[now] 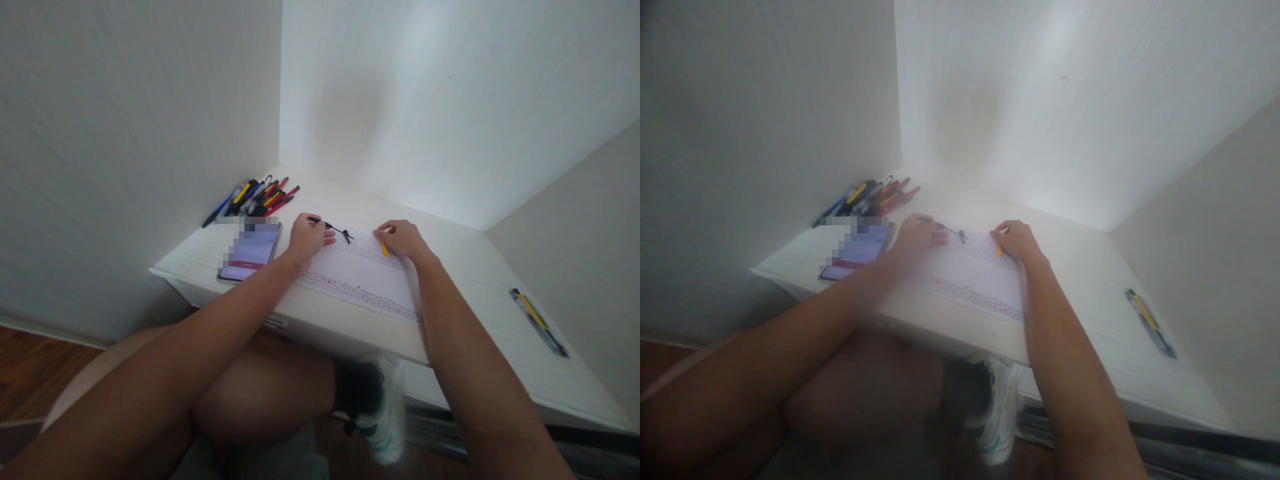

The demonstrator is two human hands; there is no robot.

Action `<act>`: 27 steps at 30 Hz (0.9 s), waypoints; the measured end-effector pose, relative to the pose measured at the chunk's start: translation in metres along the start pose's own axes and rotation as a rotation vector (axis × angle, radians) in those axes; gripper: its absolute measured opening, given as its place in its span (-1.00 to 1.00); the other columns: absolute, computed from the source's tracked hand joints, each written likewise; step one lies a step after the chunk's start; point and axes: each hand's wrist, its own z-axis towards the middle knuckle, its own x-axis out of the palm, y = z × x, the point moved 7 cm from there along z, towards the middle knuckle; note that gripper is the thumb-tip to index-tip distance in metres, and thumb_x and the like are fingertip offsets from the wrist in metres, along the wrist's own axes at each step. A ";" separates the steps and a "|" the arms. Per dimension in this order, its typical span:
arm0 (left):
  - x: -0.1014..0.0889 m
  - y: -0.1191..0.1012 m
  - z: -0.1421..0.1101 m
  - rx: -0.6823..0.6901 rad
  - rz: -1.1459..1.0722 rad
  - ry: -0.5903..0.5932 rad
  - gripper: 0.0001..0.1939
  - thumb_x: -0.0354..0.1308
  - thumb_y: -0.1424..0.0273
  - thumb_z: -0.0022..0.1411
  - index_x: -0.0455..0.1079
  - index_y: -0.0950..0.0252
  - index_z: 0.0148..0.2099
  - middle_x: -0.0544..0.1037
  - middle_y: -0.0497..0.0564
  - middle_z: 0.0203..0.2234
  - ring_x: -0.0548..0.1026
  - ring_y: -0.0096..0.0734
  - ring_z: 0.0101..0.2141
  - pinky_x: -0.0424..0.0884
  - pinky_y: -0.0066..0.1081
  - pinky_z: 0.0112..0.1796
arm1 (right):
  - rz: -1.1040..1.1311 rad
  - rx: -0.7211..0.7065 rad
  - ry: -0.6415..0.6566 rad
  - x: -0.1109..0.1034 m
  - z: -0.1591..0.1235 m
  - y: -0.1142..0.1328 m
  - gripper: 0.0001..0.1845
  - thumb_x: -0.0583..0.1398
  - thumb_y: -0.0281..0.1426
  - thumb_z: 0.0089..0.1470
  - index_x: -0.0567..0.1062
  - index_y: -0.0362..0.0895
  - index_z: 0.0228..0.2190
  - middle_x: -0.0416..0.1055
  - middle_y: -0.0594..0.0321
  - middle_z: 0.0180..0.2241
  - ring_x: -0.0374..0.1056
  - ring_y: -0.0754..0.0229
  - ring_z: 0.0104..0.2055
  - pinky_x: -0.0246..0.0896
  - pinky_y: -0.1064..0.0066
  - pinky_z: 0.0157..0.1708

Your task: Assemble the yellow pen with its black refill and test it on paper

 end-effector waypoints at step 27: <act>-0.002 -0.025 0.002 0.372 0.403 -0.013 -0.94 0.23 0.56 0.17 0.41 0.33 -0.31 0.60 0.06 -0.34 0.53 -0.44 -0.43 0.45 -0.41 -0.31 | 1.420 0.222 0.075 0.032 -0.018 0.066 -0.89 0.19 -0.41 0.23 0.40 -0.12 -0.37 0.55 0.11 -0.23 0.52 0.20 -0.29 0.42 0.34 -0.24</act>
